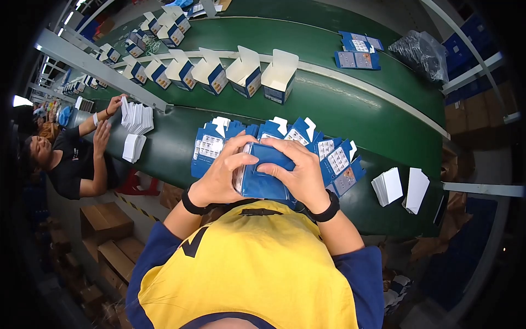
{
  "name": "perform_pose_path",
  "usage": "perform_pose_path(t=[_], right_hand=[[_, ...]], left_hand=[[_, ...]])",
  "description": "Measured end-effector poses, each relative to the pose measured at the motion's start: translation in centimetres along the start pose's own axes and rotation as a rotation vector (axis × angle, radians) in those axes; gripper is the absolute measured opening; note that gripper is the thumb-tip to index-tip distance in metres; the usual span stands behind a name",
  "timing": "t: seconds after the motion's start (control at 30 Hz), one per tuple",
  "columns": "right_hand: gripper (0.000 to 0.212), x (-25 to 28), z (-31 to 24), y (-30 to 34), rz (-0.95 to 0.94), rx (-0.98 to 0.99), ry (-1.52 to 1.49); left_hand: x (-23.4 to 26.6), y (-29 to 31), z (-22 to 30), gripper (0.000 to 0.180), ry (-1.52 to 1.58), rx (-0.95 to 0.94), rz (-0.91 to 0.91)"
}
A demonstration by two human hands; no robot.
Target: Assembling blue cardboard boxes on a factory production line.
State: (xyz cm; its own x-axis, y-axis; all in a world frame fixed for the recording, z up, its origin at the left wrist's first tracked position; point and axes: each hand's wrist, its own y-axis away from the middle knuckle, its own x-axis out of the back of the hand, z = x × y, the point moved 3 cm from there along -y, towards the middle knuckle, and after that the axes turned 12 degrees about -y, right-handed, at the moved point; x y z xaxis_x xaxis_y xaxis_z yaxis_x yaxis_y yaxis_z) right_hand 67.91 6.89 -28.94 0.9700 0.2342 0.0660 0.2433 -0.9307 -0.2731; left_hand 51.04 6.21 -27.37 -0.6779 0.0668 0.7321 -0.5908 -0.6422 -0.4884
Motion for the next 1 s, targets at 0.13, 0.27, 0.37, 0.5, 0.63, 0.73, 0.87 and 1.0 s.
perform_pose_path(t=[0.13,0.27,0.37,0.5,0.63,0.73,0.87,1.0], right_hand=[[0.038,-0.2,0.0,-0.4,-0.010,0.087,0.100],[0.025,0.8,0.4,0.0,-0.113,-0.138,-0.144],[0.039,0.9,0.3,0.6,-0.074,-0.133,-0.272],[0.062,0.5,-0.3,1.6,0.089,-0.038,-0.301],[0.078,0.8,-0.8,1.4,0.107,0.063,-0.282],[0.083,1.5,0.1,1.0,0.117,0.138,-0.333],[0.084,1.4,1.3,-0.3,0.165,0.161,-0.503],[0.079,1.7,3.4,-0.8,0.100,-0.228,-0.756]], left_hand=[[0.0,0.0,-0.1,0.083,0.029,0.040,-0.037],[-0.4,0.7,-0.5,0.091,0.221,0.086,-0.016],[-0.8,0.8,-0.5,0.100,0.514,0.157,0.017],[-3.2,0.0,0.3,0.115,0.345,0.218,-0.026],[-7.0,1.7,-0.4,0.116,0.585,0.317,0.170],[-5.7,0.2,0.3,0.124,0.607,0.362,-0.151],[-3.7,0.4,-0.9,0.114,0.636,0.365,-0.175],[-1.2,-0.5,-1.6,0.090,-0.060,-0.049,0.096]])
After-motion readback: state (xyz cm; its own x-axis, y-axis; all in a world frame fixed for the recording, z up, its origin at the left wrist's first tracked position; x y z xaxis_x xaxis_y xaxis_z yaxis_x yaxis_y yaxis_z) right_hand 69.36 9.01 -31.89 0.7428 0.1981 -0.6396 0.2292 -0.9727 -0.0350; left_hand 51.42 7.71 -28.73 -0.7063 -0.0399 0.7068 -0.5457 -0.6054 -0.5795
